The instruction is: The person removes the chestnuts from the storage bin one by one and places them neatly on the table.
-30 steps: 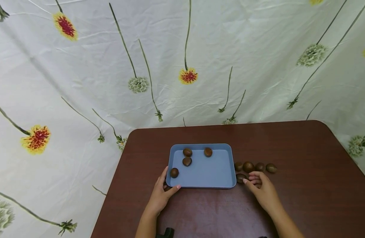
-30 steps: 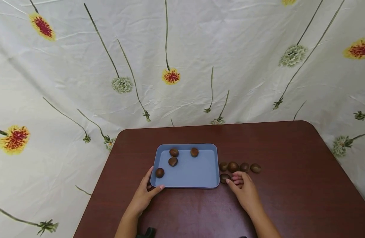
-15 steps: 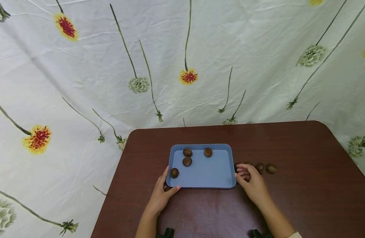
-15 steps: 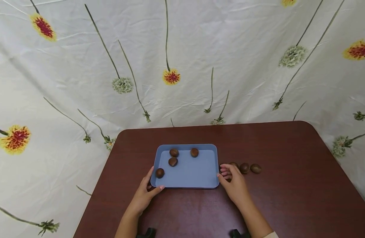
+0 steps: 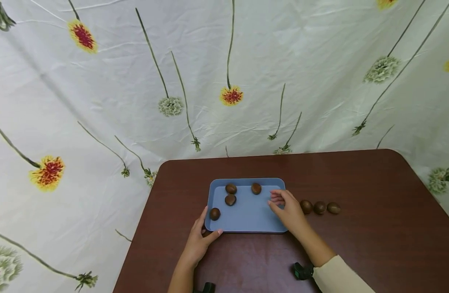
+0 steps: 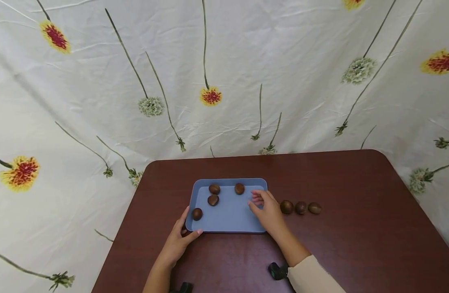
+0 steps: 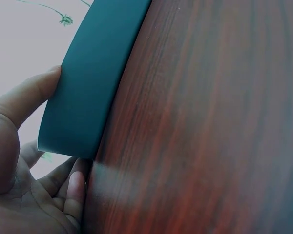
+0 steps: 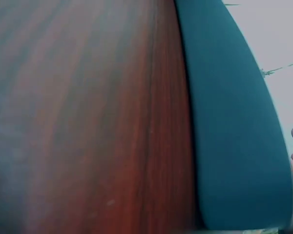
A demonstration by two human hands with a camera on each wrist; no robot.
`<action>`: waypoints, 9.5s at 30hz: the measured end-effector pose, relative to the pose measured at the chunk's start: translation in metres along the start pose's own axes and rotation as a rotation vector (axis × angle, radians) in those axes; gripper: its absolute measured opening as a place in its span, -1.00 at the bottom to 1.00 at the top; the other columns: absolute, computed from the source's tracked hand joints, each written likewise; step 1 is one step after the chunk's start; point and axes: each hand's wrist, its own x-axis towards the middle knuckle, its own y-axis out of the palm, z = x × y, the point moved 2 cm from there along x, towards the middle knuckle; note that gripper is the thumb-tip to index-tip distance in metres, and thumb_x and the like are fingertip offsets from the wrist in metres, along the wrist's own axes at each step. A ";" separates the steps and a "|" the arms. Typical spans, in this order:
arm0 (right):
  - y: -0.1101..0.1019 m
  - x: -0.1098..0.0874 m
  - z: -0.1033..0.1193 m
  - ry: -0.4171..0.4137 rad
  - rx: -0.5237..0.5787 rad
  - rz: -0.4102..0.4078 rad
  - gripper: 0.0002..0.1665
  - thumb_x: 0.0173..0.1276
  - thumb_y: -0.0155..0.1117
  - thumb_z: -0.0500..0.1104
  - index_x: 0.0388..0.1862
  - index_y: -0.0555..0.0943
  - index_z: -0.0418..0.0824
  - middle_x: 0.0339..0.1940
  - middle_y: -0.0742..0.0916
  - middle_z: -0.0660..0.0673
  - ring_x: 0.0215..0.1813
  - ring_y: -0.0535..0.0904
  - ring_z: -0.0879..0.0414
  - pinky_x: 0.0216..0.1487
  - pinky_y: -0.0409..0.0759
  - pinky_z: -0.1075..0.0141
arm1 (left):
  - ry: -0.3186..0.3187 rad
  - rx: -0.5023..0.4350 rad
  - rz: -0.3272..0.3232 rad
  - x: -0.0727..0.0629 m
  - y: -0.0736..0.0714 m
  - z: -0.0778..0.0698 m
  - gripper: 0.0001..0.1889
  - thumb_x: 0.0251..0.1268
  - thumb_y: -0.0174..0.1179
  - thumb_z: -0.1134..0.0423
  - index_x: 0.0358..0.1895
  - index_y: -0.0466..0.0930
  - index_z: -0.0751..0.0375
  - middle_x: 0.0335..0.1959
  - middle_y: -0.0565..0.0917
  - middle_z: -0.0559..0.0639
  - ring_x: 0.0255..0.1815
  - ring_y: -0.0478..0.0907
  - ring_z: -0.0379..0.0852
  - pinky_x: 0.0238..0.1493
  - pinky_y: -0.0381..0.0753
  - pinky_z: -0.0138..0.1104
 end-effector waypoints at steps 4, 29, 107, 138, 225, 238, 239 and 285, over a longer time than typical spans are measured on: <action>0.010 0.014 0.000 -0.022 -0.038 0.020 -0.56 0.38 0.40 -0.22 0.19 0.59 -0.32 0.01 0.67 -0.16 0.02 0.64 0.01 0.07 0.65 0.23 | 0.001 -0.004 -0.008 0.000 -0.001 0.000 0.03 0.21 0.44 -0.09 0.65 -0.05 -0.31 0.52 0.23 0.16 0.47 0.24 0.21 0.37 0.30 0.11; 0.029 0.060 -0.004 -0.050 -0.273 0.105 -0.59 0.43 0.36 -0.13 0.20 0.62 -0.24 0.06 0.64 -0.14 0.08 0.61 -0.01 0.12 0.59 0.08 | -0.019 -0.019 -0.005 0.003 0.000 0.002 0.02 0.20 0.44 -0.09 0.64 -0.03 -0.33 0.50 0.26 0.12 0.39 0.34 0.16 0.28 0.39 0.01; 0.004 0.051 0.000 0.115 0.178 0.111 -0.62 0.61 0.11 -0.04 0.33 0.53 -0.01 0.18 0.60 -0.22 -0.08 0.77 -0.15 -0.10 0.74 0.12 | -0.015 -0.007 -0.008 0.004 0.001 0.003 0.00 0.22 0.43 -0.08 0.64 -0.02 -0.32 0.51 0.24 0.17 0.38 0.36 0.19 0.25 0.42 0.03; -0.065 -0.037 -0.010 0.199 0.142 -0.024 -0.41 0.42 0.38 -0.03 0.37 0.48 -0.12 -0.09 0.72 -0.17 -0.17 0.67 0.22 -0.19 0.60 0.40 | -0.019 -0.012 -0.020 0.004 0.001 0.004 0.00 0.21 0.45 -0.07 0.63 -0.01 -0.37 0.48 0.28 0.16 0.36 0.36 0.17 0.24 0.41 0.00; -0.088 -0.076 -0.049 0.364 -0.160 -0.008 -0.32 0.50 0.24 0.11 0.42 0.42 -0.24 0.28 0.52 -0.24 -0.02 0.53 0.24 -0.16 0.55 0.44 | -0.013 -0.004 -0.017 0.003 0.001 0.005 0.01 0.21 0.43 -0.12 0.64 -0.02 -0.33 0.54 0.21 0.17 0.46 0.28 0.26 0.34 0.35 0.16; -0.071 -0.069 -0.022 0.211 0.010 -0.053 -0.53 0.51 0.26 -0.02 0.27 0.55 -0.24 0.14 0.63 -0.18 -0.10 0.55 0.45 -0.11 0.57 0.51 | -0.011 -0.005 -0.017 0.004 0.000 0.005 0.02 0.19 0.44 -0.12 0.64 -0.01 -0.32 0.51 0.25 0.15 0.40 0.31 0.21 0.27 0.38 0.07; -0.068 -0.068 -0.020 0.198 0.020 -0.047 -0.55 0.51 0.27 -0.04 0.25 0.56 -0.24 0.12 0.63 -0.18 -0.09 0.55 0.44 -0.10 0.57 0.50 | -0.012 -0.006 -0.016 0.003 0.000 0.005 0.02 0.19 0.44 -0.12 0.64 -0.02 -0.32 0.51 0.25 0.15 0.39 0.31 0.21 0.26 0.39 0.07; 0.068 -0.014 0.036 -0.074 -0.087 0.445 -0.49 0.51 0.24 -0.03 0.34 0.53 -0.23 0.23 0.64 -0.16 0.25 0.60 -0.06 0.24 0.57 0.00 | 0.012 -0.007 -0.046 0.007 0.003 0.009 0.03 0.17 0.47 -0.07 0.64 0.01 -0.28 0.47 0.31 0.11 0.39 0.34 0.09 0.30 0.33 -0.07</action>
